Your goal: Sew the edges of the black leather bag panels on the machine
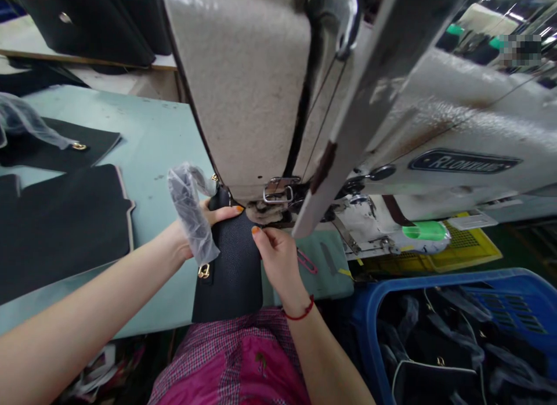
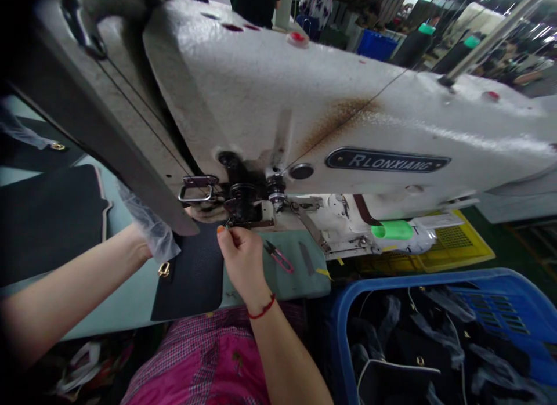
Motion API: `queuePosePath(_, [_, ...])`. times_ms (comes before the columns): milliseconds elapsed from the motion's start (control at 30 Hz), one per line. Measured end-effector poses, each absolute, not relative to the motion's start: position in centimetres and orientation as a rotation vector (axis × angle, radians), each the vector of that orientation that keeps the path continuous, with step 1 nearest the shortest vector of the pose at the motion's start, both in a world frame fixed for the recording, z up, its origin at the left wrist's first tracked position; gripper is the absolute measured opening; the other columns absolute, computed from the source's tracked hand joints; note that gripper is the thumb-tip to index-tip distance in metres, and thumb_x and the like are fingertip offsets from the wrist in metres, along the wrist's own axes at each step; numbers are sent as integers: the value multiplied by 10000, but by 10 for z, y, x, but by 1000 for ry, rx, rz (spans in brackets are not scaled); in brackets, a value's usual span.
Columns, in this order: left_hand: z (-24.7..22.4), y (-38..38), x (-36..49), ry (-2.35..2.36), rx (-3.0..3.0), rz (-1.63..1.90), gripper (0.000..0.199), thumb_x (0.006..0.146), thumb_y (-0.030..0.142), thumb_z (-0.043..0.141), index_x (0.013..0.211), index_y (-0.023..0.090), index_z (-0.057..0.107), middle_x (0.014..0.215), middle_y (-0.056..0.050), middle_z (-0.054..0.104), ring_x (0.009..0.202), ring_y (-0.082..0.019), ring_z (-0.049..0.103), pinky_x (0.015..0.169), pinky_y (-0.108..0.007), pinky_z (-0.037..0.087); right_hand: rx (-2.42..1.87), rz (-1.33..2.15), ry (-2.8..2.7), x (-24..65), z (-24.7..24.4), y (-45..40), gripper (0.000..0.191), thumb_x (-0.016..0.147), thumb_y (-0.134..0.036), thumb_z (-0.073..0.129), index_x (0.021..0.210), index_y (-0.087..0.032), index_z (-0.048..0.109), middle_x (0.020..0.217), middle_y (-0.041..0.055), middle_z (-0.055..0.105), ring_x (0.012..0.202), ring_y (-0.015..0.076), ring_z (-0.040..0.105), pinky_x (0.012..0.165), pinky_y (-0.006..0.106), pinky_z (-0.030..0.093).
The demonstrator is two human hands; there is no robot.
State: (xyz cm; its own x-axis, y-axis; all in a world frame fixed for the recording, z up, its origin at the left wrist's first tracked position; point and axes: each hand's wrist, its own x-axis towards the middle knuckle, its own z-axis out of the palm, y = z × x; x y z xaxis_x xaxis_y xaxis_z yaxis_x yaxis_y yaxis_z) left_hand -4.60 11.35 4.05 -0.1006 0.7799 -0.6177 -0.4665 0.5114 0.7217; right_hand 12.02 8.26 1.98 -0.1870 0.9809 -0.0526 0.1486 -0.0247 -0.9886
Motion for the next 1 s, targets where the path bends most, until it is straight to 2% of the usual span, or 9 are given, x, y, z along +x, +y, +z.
queuePosePath(100, [45,111,-47,1328,361,1041,653,546,150,870,1158,105,646,840,-85,774,612,-221,713,566,-334,612,-1258,1316,-1455,121,24,82,460,896,-416,523,553,-195,313,553,-50,256,532,82,250,498,248,190])
queuePosePath(200, [42,106,-53,1257,377,1050,659,563,174,872,1180,131,647,904,-100,778,676,-245,733,638,-375,627,-1266,1311,-1505,124,27,81,460,904,-432,519,561,-192,329,562,-49,270,536,82,257,497,246,193])
queuePosePath(267, [36,102,-57,1160,334,981,570,638,172,835,1176,113,657,932,-131,775,722,-274,742,671,-424,626,-1276,1319,-1544,127,29,79,445,909,-436,519,573,-188,366,569,-48,294,538,83,272,496,245,199])
queuePosePath(367, [26,96,-61,1079,215,906,384,795,107,681,1170,32,655,903,-202,764,715,-308,746,665,-477,609,-1303,1300,-1598,129,30,75,433,925,-433,511,589,-180,409,577,-45,312,541,85,292,501,245,208])
queuePosePath(433, [22,95,-61,1056,144,910,344,839,72,596,1169,-9,652,895,-243,753,708,-335,745,649,-505,599,-1314,1272,-1617,129,29,72,440,937,-432,499,587,-178,415,579,-42,308,546,88,292,506,247,210])
queuePosePath(633, [20,98,-60,1012,-7,903,343,838,68,594,1168,0,665,876,-238,755,902,-390,729,781,-571,566,-1333,1260,-1625,127,25,71,447,947,-438,481,588,-178,430,582,-40,309,547,92,296,510,253,214])
queuePosePath(800, [24,102,-59,1101,33,975,306,828,23,555,1104,27,689,863,-195,764,951,-378,717,811,-592,548,-1320,1238,-1620,126,28,75,468,948,-434,477,573,-186,346,571,-44,278,543,89,281,514,260,195])
queuePosePath(1000, [27,107,-58,1118,12,992,284,828,-10,487,1008,17,705,869,-210,761,994,-381,705,792,-612,543,-1323,1209,-1620,125,29,80,466,946,-429,476,575,-188,328,567,-45,288,547,90,291,520,259,206])
